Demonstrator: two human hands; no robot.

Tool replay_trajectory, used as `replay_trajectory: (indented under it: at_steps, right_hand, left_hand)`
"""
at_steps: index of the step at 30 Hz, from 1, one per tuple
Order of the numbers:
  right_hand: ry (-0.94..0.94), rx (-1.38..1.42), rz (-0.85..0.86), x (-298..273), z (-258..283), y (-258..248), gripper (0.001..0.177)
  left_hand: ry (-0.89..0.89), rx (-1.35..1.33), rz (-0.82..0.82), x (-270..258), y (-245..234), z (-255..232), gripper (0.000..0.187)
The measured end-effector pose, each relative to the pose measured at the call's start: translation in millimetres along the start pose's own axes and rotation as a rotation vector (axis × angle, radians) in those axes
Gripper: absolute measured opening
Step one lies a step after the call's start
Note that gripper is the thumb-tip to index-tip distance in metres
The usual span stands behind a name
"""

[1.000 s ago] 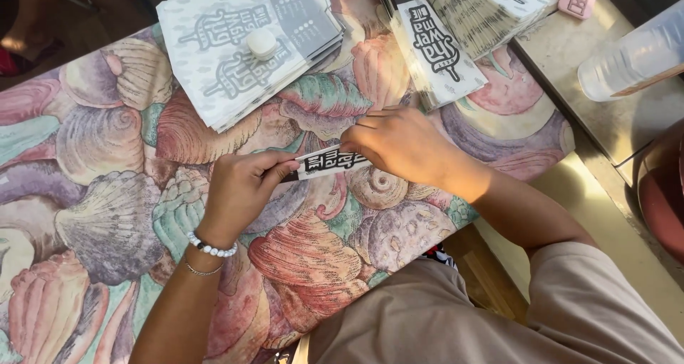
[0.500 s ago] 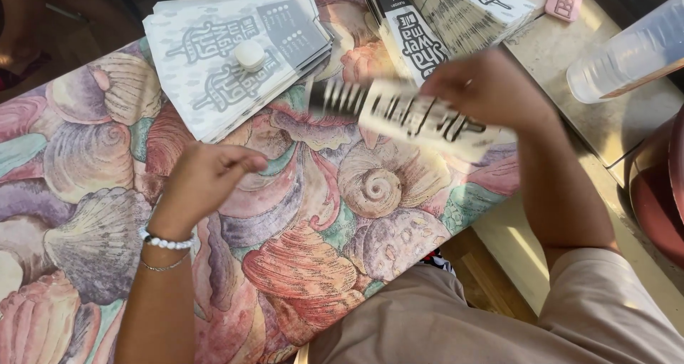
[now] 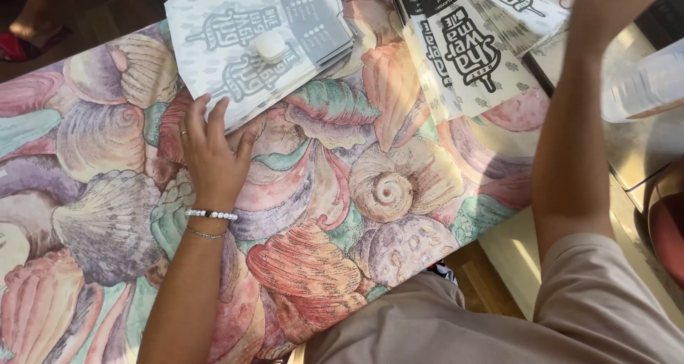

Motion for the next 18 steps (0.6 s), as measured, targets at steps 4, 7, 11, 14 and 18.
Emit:
replay_trajectory:
  at_steps: [4, 7, 11, 14, 18]
  right_hand:
    - [-0.041, 0.097, 0.014, 7, 6, 12, 0.035]
    - [-0.072, 0.171, 0.020, 14, 14, 19, 0.030]
    - [-0.110, 0.258, 0.030, 21, 24, 25, 0.024]
    - [-0.140, 0.324, 0.046, 23, 33, 29, 0.020]
    - [-0.180, 0.414, 0.064, 30, 56, 29, 0.017]
  left_hand:
    - [-0.013, -0.002, -0.023, -3, 9, 10, 0.052]
    - [-0.013, -0.012, -0.016, -4, 12, 11, 0.054]
    - [0.017, 0.011, -0.003, 0, 11, 7, 0.052]
    - [0.029, 0.025, 0.031, -1, 13, 5, 0.046]
    - [0.019, 0.035, 0.073, -3, 17, 8, 0.039]
Point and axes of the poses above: each hand's wrist, its own x-axis towards the middle knuckle, its own y-axis out of the palm, z = x × y, the point moved 5 cm from there along x, towards the middle knuckle, and after that the axes turned 2 degrees about x, right-handed, at the moved point
